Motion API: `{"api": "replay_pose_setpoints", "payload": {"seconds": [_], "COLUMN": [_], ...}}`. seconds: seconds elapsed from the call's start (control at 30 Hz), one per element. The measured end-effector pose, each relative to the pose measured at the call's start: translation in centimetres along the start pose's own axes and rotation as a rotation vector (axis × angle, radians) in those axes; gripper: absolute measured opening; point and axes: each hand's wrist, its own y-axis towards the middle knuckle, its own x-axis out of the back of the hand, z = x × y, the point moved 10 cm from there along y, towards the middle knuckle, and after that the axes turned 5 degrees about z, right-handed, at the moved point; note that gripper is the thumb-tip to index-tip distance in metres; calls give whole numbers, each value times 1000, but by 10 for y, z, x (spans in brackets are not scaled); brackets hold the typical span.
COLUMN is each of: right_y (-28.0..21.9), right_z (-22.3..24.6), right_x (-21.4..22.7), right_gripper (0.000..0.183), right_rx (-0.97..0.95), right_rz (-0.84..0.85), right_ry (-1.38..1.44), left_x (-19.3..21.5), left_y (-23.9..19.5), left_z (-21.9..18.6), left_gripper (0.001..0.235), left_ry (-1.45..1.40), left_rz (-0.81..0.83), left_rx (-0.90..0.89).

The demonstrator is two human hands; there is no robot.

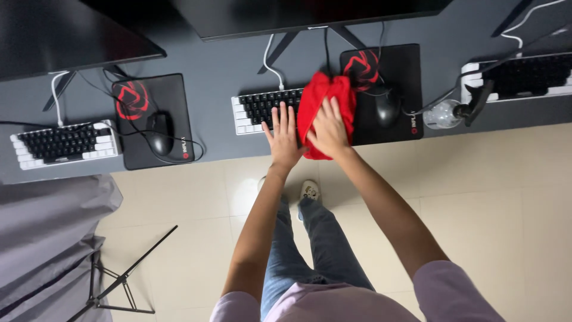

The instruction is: The person wipes a keyboard, mouse, and mousepad with a red cloth. They then pick up a pair of headphones, wipe them thoroughly, and place them on a shelf. The person repeats the cleaning process on a second keyboard and mouse setup.

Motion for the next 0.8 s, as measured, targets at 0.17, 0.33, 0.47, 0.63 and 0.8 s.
{"api": "replay_pose_setpoints", "payload": {"seconds": [0.17,0.33,0.47,0.63,0.8], "right_y": [-37,-5,32,77,58], "right_z": [14,18,31,36,43], "right_x": [2,-4,5,-8,7], "right_gripper": [48,41,45,47,44], "right_rx": [303,189,170,187,152], "right_rz": [-145,-161,-126,-206,-264], "right_ry": [157,132,129,61,75], "left_x": [-5,2,2,10,5], "left_y": [1,0,1,-2,-4], "left_z": [4,1,7,8,10], "left_gripper": [129,130,132,132,131], "left_ry": [38,-19,-99,-215,-204], "left_rz": [-166,-6,-87,-90,-92], "left_rx": [-48,2,15,40,33]}}
